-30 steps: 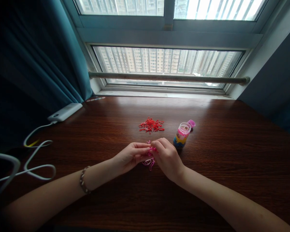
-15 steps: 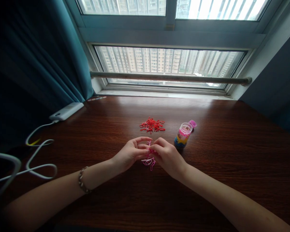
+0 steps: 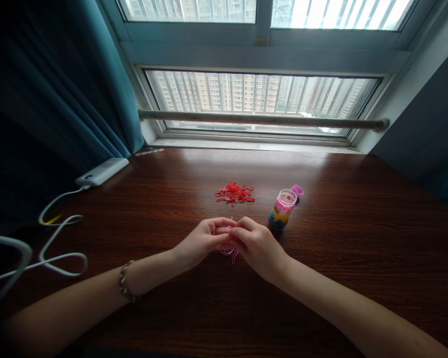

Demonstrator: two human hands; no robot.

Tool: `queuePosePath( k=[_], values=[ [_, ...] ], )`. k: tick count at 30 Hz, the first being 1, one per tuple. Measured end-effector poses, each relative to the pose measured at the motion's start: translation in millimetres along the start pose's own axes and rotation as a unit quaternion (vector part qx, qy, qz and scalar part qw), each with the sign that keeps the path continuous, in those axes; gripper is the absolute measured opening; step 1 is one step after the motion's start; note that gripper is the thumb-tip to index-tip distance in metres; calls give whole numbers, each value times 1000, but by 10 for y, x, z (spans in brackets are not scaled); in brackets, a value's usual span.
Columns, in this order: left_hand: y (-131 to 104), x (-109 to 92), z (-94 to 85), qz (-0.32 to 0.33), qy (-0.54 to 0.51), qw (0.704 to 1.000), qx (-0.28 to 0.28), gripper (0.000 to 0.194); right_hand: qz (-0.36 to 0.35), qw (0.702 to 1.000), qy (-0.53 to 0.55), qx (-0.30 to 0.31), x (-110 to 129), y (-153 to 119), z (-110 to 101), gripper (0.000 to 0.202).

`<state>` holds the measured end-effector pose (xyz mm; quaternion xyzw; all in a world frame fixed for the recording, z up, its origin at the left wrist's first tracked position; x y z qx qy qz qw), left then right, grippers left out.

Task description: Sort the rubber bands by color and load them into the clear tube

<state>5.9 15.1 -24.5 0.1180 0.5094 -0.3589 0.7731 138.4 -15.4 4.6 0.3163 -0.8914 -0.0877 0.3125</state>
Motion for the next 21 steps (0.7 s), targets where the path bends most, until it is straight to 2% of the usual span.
queuePosePath(
  k=[7, 12, 17, 21],
  values=[
    [-11, -16, 67, 10, -65, 996, 52, 31, 18, 998, -26, -45, 24, -3, -57, 16],
    [-8, -24, 58, 16, -104, 994, 36, 33, 10, 998, -36, -59, 22, -14, -36, 14],
    [-18, -65, 22, 7, -91, 996, 18, 32, -78, 990, -63, -99, 36, -64, -17, 13],
    [-19, -90, 20, -27, -68, 997, 24, 25, -153, 976, -109, -113, 24, -125, -31, 22]
  ],
)
Point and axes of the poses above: each hand's wrist, its own y-axis towards the middle knuckle, its own z-axis out of the palm, x = y × z, the point moved 3 cm from there along y, towards the middle knuckle, and after that the axes turned 6 degrees about x, right-handed, at the moved point
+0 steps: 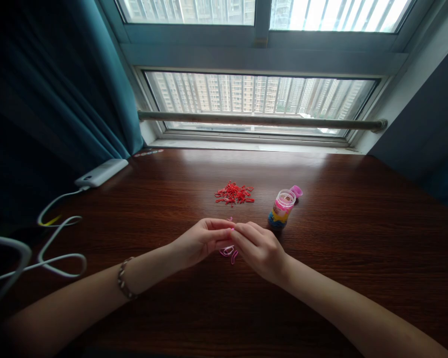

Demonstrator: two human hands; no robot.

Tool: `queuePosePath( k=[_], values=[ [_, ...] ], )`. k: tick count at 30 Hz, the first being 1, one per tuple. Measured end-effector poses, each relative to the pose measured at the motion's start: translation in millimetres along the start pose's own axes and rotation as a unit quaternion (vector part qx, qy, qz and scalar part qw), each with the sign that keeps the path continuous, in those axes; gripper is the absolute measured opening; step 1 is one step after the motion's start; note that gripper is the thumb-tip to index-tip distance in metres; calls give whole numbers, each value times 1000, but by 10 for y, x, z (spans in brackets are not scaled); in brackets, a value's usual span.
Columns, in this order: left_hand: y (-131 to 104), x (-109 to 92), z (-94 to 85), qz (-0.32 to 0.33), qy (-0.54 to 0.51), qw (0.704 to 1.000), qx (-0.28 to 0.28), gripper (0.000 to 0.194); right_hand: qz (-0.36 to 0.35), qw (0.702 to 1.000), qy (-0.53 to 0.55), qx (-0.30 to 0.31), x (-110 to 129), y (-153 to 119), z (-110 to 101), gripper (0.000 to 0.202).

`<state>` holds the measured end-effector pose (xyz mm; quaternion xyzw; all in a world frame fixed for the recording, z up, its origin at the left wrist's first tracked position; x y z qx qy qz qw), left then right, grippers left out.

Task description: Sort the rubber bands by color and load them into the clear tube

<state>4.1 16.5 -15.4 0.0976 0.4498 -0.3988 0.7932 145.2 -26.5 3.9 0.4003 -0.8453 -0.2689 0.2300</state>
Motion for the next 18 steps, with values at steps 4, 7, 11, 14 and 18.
queuePosePath(
  k=[4, 7, 11, 14, 18],
  values=[
    [4, -13, -2, -10, 16, 1000, -2, 28, -74, 997, -19, -14, 11, -19, -40, 32],
    [1, -21, -21, 1, 31, 999, -21, 25, -87, 996, 4, -15, 9, -12, -52, 37],
    [-13, -40, -39, 23, 84, 995, -51, 24, -28, 997, 69, -10, -27, -16, -26, 31],
    [-27, -76, -33, 75, 141, 984, -73, 22, 47, 994, 101, -18, -46, -8, -3, 22],
    [-36, -98, -14, 124, 165, 975, -81, 21, 139, 979, 146, -42, -50, 38, 8, 12]
  ],
)
Point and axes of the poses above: each hand's wrist, its own y-axis towards the middle knuckle, its own z-axis out of the palm, x = y × z, the point moved 3 cm from there along y, towards the middle knuckle, and after that the axes turned 6 degrees about x, right-handed, at the moved point
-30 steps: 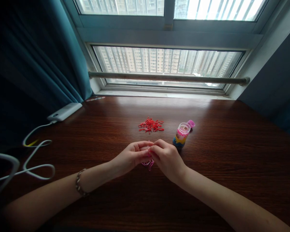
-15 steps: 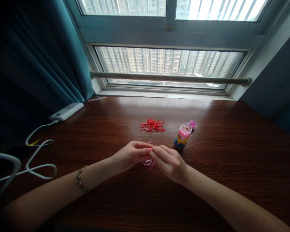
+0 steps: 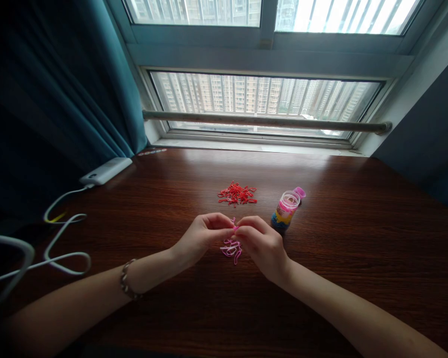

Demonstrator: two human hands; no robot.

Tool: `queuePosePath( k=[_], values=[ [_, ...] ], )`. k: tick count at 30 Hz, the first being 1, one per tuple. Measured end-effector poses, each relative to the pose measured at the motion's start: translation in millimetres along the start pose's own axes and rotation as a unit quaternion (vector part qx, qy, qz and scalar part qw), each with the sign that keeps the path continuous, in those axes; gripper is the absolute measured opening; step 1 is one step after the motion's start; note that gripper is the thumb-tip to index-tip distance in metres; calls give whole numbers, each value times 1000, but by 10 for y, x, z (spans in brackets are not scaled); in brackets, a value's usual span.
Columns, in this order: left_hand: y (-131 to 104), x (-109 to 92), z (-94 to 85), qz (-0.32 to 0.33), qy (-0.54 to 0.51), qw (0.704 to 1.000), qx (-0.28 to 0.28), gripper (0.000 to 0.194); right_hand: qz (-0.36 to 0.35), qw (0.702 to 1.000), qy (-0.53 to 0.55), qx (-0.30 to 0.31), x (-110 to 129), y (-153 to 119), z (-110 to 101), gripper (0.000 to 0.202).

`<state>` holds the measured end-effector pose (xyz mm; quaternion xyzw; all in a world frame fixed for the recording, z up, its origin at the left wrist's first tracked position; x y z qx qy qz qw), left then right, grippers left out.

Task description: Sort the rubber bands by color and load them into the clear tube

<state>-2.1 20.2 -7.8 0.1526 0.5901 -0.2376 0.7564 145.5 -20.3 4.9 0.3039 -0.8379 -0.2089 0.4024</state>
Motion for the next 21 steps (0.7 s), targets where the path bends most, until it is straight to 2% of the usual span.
queuePosePath(
  k=[4, 9, 12, 18, 21],
  values=[
    [9, 6, 7, 3, -25, 1000, 13, 27, 52, 998, 23, -5, 6, 37, 8, 7],
    [22, 17, -5, -10, -23, 999, 28, 28, 69, 997, 18, 20, 9, 59, -11, 12],
    [24, 34, -11, -23, -24, 999, 33, 27, 54, 998, -7, 33, 20, 65, -32, 9],
    [21, 92, 4, -43, -78, 996, 31, 28, -45, 983, -144, 101, 93, 26, 42, 18],
    [20, 102, 36, -67, -131, 988, 53, 32, -28, 986, -138, 90, 145, 86, 6, 15]
  ],
)
Point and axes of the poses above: each hand's wrist, its own y-axis towards the middle knuckle, its own z-axis out of the palm, x = y × z, the point moved 3 cm from there along y, towards the middle knuckle, and after that the axes turned 6 degrees about x, right-handed, at the moved point
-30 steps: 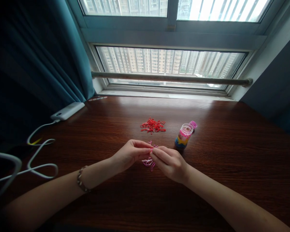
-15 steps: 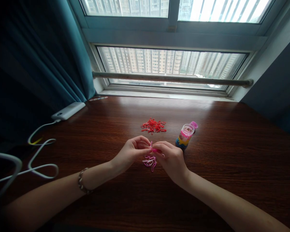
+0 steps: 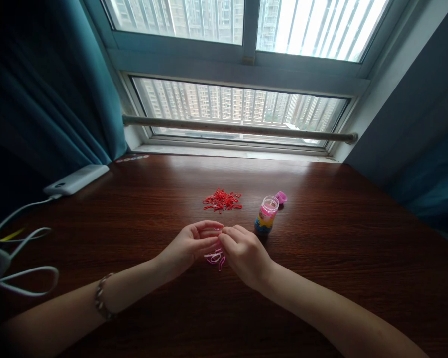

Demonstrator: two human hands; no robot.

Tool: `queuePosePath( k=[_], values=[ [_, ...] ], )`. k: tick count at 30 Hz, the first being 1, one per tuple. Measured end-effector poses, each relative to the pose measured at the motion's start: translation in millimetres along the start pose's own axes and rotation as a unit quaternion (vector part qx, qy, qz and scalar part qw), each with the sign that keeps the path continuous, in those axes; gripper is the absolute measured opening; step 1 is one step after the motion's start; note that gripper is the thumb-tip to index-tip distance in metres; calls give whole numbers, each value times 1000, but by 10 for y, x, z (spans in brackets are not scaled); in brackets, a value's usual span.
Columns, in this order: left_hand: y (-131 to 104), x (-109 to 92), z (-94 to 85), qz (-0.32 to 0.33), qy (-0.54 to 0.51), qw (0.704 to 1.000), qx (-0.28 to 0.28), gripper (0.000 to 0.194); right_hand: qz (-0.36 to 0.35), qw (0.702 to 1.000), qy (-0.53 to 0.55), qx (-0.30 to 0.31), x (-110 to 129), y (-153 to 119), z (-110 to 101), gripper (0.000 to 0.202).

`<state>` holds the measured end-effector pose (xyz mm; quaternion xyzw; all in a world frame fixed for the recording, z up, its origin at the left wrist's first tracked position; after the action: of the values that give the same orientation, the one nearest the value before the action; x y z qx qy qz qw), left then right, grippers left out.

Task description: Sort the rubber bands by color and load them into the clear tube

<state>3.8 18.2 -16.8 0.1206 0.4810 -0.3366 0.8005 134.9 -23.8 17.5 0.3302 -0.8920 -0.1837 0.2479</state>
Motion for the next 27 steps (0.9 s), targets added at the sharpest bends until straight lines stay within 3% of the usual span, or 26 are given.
queuePosePath(
  k=[3, 7, 9, 11, 20, 27],
  values=[
    [4, -21, 19, -4, -22, 1000, 14, 37, 65, 995, 59, -40, -17, 100, -283, 7],
    [17, -34, -4, 4, -10, 1000, 0, 32, 189, 974, 58, -112, -203, 176, -926, 8],
    [25, -20, -25, 1, 5, 1000, -8, 29, 244, 964, 34, -103, -338, 185, -1183, 12],
    [32, -5, -40, -3, 21, 1000, -11, 27, 272, 961, -10, -53, -447, 198, -1310, 11],
    [35, -61, -90, 30, 65, 997, -33, 22, 249, 951, -154, 95, -540, 299, -1120, 15],
    [47, -53, -113, 36, 53, 997, -33, 19, 217, 955, -172, 111, -560, 314, -1175, 16]
  ],
)
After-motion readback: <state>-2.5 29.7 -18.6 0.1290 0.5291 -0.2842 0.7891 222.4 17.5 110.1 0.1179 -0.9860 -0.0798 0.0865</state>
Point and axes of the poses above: each hand's wrist, its own y-axis towards the middle knuckle, its own z-axis out of the palm, x = y × z, the point moved 3 cm from there along y, towards the middle knuckle, and after that the axes turned 6 degrees about x, right-handed, at the moved point
